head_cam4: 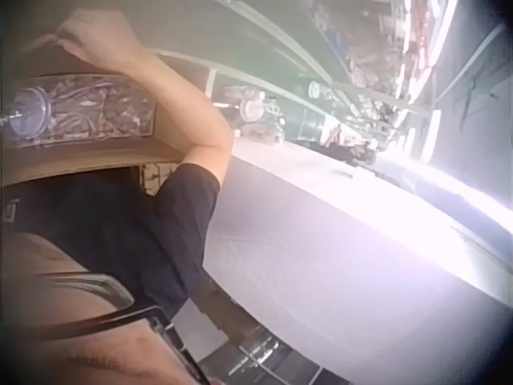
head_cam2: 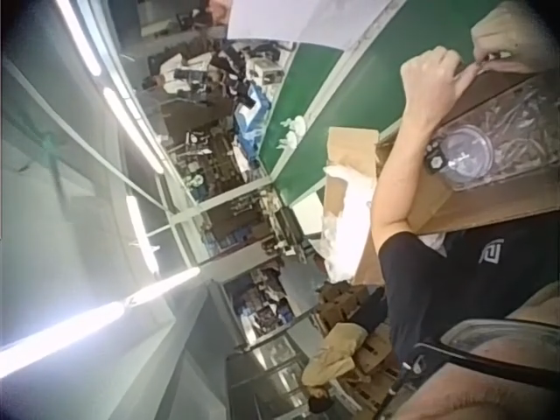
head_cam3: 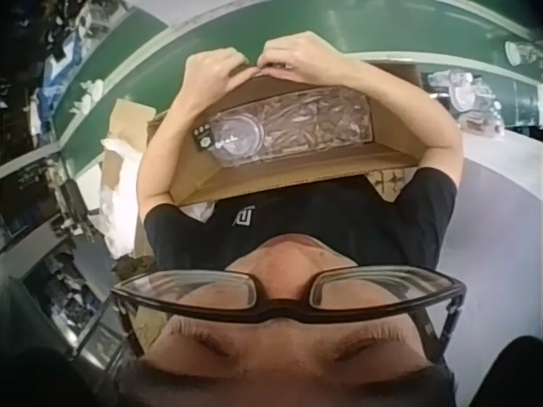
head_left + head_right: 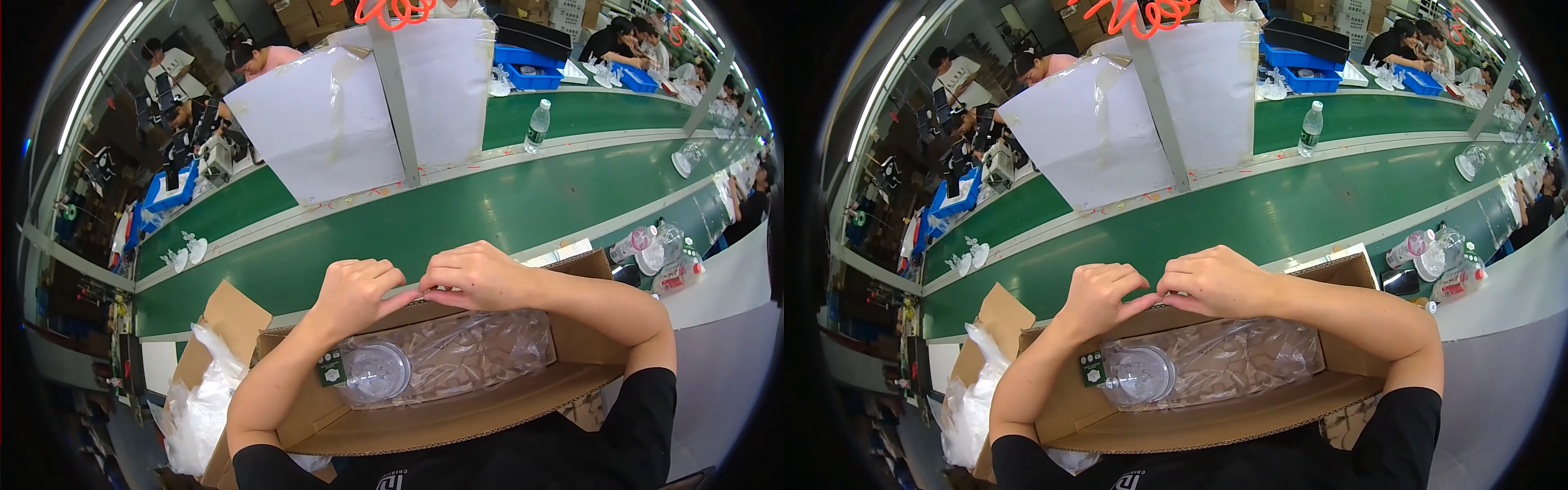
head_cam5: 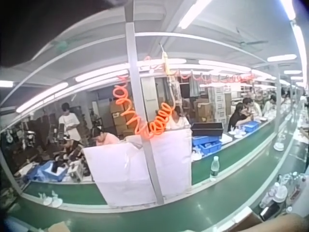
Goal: Packaging lighting products into cardboard boxes on an assembly line.
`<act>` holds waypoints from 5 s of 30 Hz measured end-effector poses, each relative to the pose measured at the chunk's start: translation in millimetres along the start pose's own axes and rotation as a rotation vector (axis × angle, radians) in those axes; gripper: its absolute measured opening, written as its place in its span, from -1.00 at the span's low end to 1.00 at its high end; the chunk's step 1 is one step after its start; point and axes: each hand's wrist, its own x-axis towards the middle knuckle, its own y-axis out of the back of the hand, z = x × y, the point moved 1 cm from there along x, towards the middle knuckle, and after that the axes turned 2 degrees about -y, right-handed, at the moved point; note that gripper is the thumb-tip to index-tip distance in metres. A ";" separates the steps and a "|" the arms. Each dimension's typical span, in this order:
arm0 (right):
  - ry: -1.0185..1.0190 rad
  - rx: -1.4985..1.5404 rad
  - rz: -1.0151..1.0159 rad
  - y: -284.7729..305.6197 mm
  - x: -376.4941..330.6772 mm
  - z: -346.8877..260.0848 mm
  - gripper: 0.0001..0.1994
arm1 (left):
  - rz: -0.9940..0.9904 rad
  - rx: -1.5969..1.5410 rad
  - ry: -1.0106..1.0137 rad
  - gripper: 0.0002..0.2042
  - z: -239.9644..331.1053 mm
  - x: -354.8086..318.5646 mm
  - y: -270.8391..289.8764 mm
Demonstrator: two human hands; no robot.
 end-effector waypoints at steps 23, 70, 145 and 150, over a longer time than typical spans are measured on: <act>-0.083 -0.023 -0.034 -1.6 1.0 -7.0 -0.90 | 0.006 0.206 -0.146 -0.78 13.0 2.5 -7.5; -0.144 0.046 -0.441 -7.9 -3.1 8.4 -0.67 | -0.048 -0.540 0.295 -0.89 3.5 6.5 -5.2; -0.074 -0.021 -0.402 -13.9 2.6 8.3 -0.62 | -0.213 -0.375 0.440 -0.92 -7.9 -2.8 -3.4; -0.186 -0.071 -0.493 10.2 -16.1 0.7 -0.66 | -0.287 -0.385 0.366 -0.88 -6.0 12.9 -20.8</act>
